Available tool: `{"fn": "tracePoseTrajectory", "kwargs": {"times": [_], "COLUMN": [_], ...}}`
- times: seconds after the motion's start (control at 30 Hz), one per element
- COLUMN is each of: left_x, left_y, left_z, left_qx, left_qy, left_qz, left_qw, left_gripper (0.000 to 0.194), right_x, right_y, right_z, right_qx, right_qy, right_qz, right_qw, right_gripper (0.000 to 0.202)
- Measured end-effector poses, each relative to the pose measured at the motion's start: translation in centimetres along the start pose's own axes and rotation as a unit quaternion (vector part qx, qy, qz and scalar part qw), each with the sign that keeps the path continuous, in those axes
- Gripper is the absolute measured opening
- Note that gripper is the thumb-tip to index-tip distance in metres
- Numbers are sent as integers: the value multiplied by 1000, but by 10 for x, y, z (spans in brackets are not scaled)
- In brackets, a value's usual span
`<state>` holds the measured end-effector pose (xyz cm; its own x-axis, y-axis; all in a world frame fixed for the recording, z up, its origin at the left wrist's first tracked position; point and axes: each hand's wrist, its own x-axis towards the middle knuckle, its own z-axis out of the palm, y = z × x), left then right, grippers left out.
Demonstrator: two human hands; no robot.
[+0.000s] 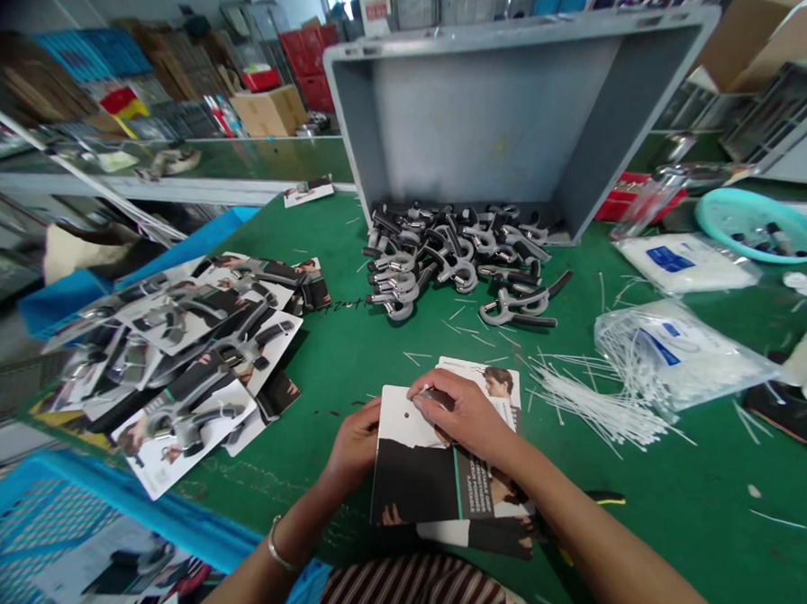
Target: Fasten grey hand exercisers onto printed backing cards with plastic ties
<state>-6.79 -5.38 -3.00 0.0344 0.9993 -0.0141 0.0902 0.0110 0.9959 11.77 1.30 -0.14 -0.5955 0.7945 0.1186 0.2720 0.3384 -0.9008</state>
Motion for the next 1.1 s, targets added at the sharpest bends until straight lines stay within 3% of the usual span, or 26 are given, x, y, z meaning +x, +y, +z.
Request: {"fn": "tracePoseTrajectory", "kwargs": {"times": [0.13, 0.27, 0.37, 0.47, 0.57, 0.67, 0.77, 0.83, 0.87, 0.93, 1.0, 1.07, 1.1], "left_x": [-5, -9, -12, -13, -6, 6, 16, 18, 18, 14, 8, 0, -3], "left_y": [2, 6, 15, 23, 24, 22, 20, 18, 18, 16, 14, 9, 5], "left_z": [-4, -7, -15, -23, -24, -18, -12, -14, -16, -21, -24, -21, -17], "left_qx": [-37, -179, -238, -260, -212, -105, -55, -56, -62, -86, -112, -126, -127], "left_qy": [5, -24, -69, -73, -30, 6, -60, -101, -92, -14, 61, 57, 35], "left_qz": [-33, -102, -121, -154, -183, -147, -100, -121, -140, -157, -144, -143, -155], "left_qw": [999, 978, 961, 950, 959, 984, 992, 986, 984, 984, 981, 980, 979], "left_gripper": [13, 45, 49, 43, 37, 33, 30, 28, 29, 34, 39, 49, 55], "right_x": [-5, -10, -12, -12, -12, -14, -20, -24, -25, -22, -13, 0, 7], "right_y": [1, -3, -11, -19, -23, -25, -30, -31, -29, -15, 13, 48, 65], "right_z": [0, 1, 2, 4, 11, 19, 16, 2, -9, -38, -72, -104, -117], "right_qx": [-37, -82, -126, -192, -284, -337, -284, -228, -211, -220, -295, -437, -456], "right_qy": [-36, -57, -38, -29, -33, -36, -24, -6, 10, 61, 127, 153, 151], "right_qz": [-48, -59, -79, -105, -145, -171, -146, -124, -116, -94, -41, 75, 100], "right_qw": [998, 993, 988, 975, 947, 925, 947, 966, 971, 969, 946, 883, 872], "right_gripper": [15, 30, 17, 7, 9, 14, 12, 11, 11, 12, 15, 17, 20]}}
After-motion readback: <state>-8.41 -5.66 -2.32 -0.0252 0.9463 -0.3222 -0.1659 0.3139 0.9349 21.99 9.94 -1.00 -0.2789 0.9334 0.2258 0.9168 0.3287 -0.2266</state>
